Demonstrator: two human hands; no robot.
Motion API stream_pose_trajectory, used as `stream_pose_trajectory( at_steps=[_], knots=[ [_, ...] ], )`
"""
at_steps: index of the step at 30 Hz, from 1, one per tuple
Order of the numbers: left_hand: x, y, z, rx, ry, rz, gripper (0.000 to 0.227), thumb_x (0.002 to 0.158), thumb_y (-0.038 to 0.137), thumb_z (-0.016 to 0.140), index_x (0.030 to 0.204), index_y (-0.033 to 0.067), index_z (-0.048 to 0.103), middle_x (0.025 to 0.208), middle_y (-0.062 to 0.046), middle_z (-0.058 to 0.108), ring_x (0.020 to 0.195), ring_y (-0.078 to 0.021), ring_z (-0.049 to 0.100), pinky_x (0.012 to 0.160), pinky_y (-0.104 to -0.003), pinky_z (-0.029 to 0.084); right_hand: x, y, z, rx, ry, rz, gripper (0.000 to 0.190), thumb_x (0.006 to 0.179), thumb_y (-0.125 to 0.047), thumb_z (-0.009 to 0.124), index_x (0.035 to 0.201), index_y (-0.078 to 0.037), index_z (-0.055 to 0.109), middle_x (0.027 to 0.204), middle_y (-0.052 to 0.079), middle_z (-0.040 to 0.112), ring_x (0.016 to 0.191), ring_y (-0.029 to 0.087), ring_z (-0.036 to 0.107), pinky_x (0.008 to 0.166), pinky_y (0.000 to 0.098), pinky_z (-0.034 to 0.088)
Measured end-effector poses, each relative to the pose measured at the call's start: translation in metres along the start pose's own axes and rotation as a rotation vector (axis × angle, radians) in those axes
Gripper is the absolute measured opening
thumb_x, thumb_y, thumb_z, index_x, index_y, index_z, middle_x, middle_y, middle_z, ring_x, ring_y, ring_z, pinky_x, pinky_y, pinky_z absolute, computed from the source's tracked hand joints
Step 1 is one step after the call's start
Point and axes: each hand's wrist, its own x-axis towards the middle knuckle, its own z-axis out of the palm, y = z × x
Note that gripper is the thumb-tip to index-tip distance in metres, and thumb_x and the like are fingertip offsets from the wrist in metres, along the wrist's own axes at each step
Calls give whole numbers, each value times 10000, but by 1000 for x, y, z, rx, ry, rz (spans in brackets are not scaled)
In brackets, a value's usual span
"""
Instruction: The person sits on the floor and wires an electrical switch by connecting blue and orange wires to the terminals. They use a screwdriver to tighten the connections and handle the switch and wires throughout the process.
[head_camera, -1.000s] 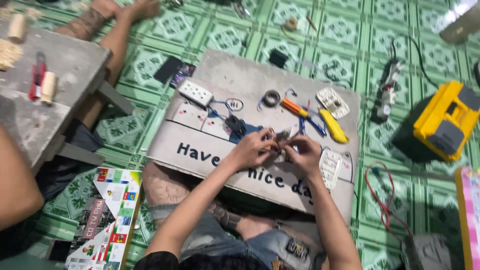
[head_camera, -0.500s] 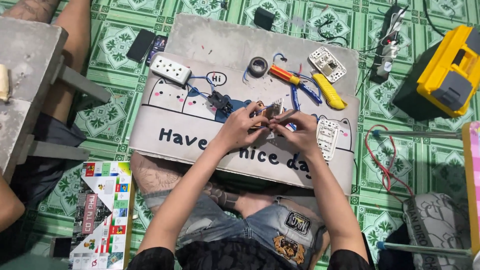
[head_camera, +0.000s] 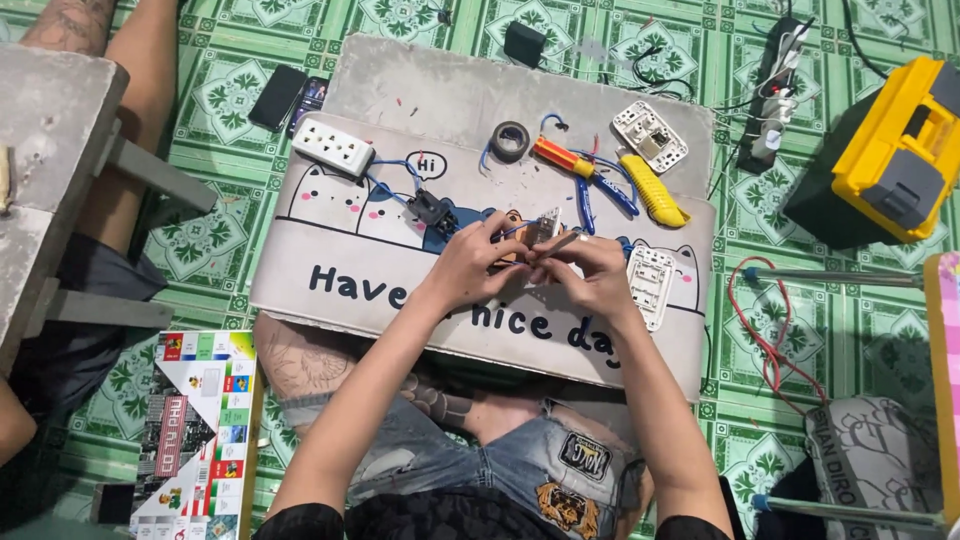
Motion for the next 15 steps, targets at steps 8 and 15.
stream_pose_trajectory(
  at_steps=[8, 15],
  knots=[
    [-1, -2, 1, -29, -18, -16, 121, 860, 259, 803, 937, 220, 718, 935, 32, 482, 684, -229, 591, 677, -345, 523, 3, -3, -3, 32, 1, 35, 117, 866, 75, 745, 980, 98, 732, 865, 219, 767, 643, 245, 758, 527, 336, 622],
    [-1, -2, 0, -40, -17, -33, 123, 850, 240, 810, 949, 226, 738, 927, 29, 495, 673, -228, 592, 656, -351, 521, 4, 2, -8, 28, -7, 28, 132, 879, 83, 719, 1007, 90, 749, 879, 222, 776, 658, 247, 765, 551, 335, 629]
  ],
)
